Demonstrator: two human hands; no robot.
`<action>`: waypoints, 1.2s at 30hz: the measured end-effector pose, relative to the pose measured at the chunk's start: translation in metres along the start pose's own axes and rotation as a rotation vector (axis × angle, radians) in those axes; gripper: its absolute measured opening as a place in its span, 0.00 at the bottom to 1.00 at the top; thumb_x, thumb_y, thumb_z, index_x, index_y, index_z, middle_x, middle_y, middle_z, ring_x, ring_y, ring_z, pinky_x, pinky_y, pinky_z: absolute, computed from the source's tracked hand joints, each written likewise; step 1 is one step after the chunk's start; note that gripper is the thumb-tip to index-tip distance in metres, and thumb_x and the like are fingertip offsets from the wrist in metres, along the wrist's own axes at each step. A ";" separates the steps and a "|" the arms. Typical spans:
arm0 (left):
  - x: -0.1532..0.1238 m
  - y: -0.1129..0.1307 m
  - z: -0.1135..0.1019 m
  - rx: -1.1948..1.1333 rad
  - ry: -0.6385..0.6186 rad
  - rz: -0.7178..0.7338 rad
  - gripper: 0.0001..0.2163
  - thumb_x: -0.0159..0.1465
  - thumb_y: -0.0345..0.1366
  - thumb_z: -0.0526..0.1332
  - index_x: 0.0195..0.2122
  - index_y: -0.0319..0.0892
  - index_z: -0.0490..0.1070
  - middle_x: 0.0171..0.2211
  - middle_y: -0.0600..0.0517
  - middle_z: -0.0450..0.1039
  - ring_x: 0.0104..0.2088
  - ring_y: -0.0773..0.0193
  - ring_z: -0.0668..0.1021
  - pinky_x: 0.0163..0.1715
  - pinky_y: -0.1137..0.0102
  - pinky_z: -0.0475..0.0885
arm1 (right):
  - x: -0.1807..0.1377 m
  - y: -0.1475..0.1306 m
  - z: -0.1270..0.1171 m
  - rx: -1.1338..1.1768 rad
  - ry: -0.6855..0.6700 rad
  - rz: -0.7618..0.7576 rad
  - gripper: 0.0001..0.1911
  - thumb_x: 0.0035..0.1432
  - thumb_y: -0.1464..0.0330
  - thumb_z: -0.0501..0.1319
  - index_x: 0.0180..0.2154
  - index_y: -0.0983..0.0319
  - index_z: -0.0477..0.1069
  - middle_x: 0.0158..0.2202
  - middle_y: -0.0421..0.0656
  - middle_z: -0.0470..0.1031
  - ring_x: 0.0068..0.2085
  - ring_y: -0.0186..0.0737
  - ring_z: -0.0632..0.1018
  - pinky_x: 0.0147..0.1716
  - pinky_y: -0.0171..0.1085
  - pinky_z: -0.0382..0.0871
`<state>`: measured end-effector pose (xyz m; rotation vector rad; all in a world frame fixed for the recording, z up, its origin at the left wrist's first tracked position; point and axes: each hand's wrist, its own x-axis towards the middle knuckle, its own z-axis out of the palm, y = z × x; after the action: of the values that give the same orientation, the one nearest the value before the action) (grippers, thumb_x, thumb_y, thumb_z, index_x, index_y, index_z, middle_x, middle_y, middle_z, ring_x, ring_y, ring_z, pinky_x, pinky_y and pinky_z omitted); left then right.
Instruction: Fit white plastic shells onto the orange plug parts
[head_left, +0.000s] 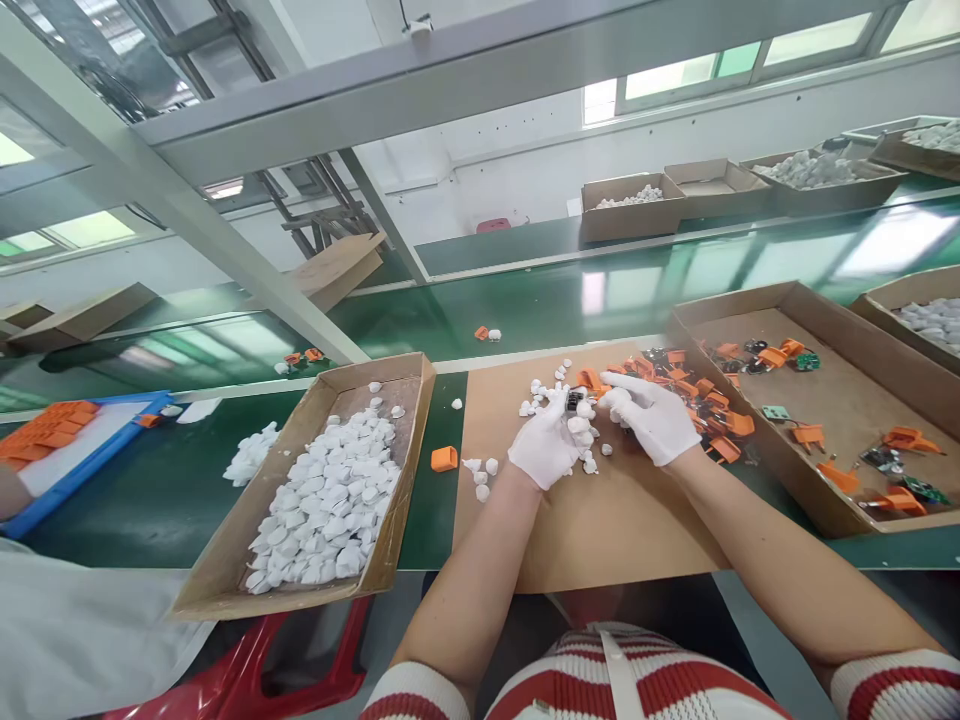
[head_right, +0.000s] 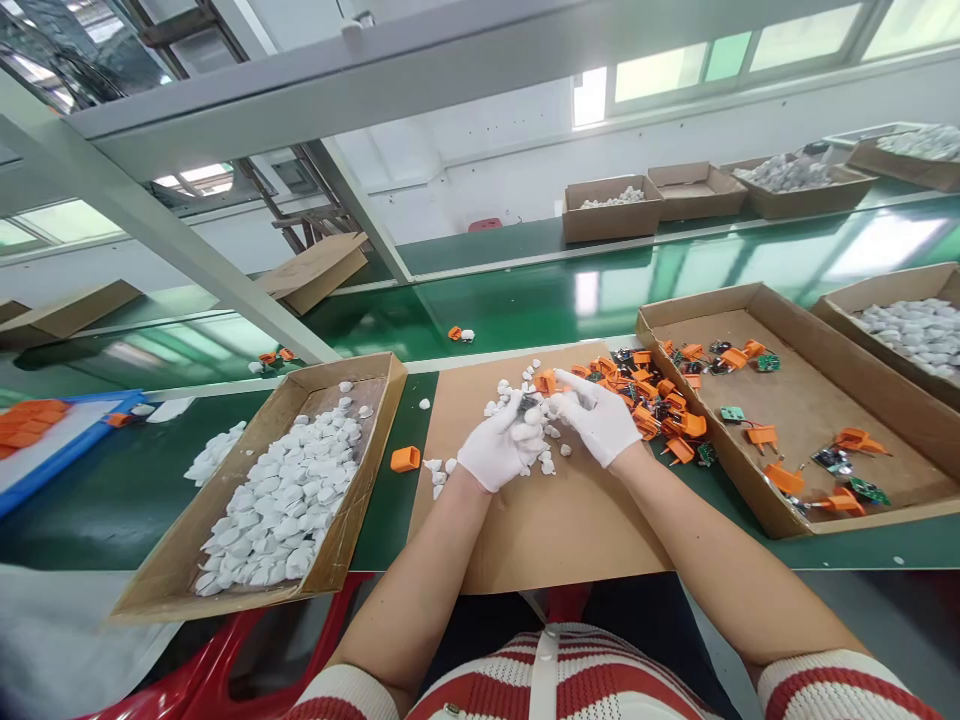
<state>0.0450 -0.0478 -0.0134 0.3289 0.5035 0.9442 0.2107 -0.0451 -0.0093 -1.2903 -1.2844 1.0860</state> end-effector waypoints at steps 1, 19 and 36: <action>-0.001 0.000 -0.002 0.038 -0.028 -0.046 0.09 0.70 0.38 0.56 0.36 0.40 0.69 0.28 0.54 0.68 0.19 0.76 0.66 0.21 0.78 0.65 | 0.000 -0.001 -0.001 -0.035 -0.048 -0.004 0.29 0.52 0.56 0.65 0.54 0.60 0.74 0.26 0.38 0.74 0.26 0.34 0.71 0.27 0.36 0.69; -0.001 -0.013 0.005 0.473 -0.020 0.065 0.16 0.61 0.47 0.67 0.40 0.39 0.71 0.33 0.47 0.75 0.30 0.63 0.79 0.23 0.74 0.69 | -0.003 -0.003 0.002 -0.104 0.157 -0.039 0.18 0.54 0.58 0.64 0.43 0.58 0.81 0.38 0.43 0.81 0.34 0.40 0.77 0.38 0.40 0.74; 0.012 -0.010 -0.011 0.293 0.247 0.360 0.15 0.60 0.45 0.68 0.40 0.41 0.70 0.37 0.50 0.75 0.31 0.68 0.79 0.26 0.76 0.72 | 0.007 0.010 0.001 0.303 0.113 0.004 0.32 0.48 0.54 0.70 0.53 0.62 0.73 0.48 0.50 0.79 0.39 0.42 0.80 0.32 0.38 0.74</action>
<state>0.0519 -0.0425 -0.0302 0.5851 0.8314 1.2714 0.2113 -0.0375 -0.0188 -1.1079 -0.9900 1.1441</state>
